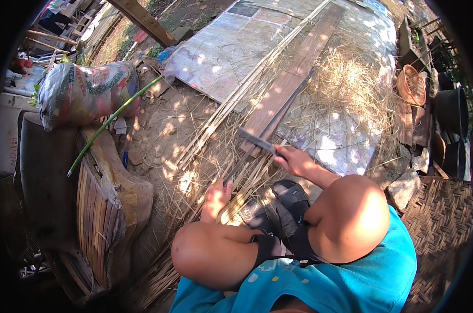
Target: The person sits on the ground and uses a knife to split long bamboo strips into thinner pieces. They repeatedly scrape the strips against a wooden board, gather the processed pieces, and bundle them together.
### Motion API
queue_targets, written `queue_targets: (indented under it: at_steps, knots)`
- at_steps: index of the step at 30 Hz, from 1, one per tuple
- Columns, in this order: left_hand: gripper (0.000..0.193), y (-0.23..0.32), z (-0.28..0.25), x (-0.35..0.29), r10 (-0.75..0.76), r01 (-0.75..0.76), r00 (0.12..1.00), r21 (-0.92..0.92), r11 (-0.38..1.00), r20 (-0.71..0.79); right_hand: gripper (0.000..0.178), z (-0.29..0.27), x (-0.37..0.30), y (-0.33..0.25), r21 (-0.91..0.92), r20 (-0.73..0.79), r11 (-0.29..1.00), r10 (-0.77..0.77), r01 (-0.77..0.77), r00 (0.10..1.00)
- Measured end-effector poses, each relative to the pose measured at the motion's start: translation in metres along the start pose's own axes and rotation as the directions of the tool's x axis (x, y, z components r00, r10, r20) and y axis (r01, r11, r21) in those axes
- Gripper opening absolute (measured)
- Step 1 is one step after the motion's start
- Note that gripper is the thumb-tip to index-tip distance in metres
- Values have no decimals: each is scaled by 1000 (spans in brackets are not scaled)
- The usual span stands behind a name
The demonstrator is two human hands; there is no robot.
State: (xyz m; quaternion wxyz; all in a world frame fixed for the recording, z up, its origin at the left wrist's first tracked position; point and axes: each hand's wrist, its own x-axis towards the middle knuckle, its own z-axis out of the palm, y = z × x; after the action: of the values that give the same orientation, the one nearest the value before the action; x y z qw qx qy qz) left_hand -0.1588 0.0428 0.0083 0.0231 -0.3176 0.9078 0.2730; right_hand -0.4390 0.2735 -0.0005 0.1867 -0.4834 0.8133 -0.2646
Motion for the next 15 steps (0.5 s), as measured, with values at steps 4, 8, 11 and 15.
queue_targets:
  at_steps: [4, 8, 11, 15]
  knots:
    - [39, -14, -13, 16, -95, 49, 979, 249, 967, 179, 52, 7, -2, -9, -67, 129, 994, -72, 81, 989]
    - [38, -41, -22, -6, 39, -69, 993, 289, 955, 111, 31, -108, 36, 149, 1, -348, 821, 535, -571, 769]
    - [38, -70, -7, -12, 100, -100, 995, -80, 992, -5, 34, -146, 49, 188, 10, -536, 819, 489, -574, 688]
    - [42, -10, -22, 17, -35, 143, 949, -328, 934, 314, 41, -52, 37, 23, -35, -77, 988, 148, -151, 986]
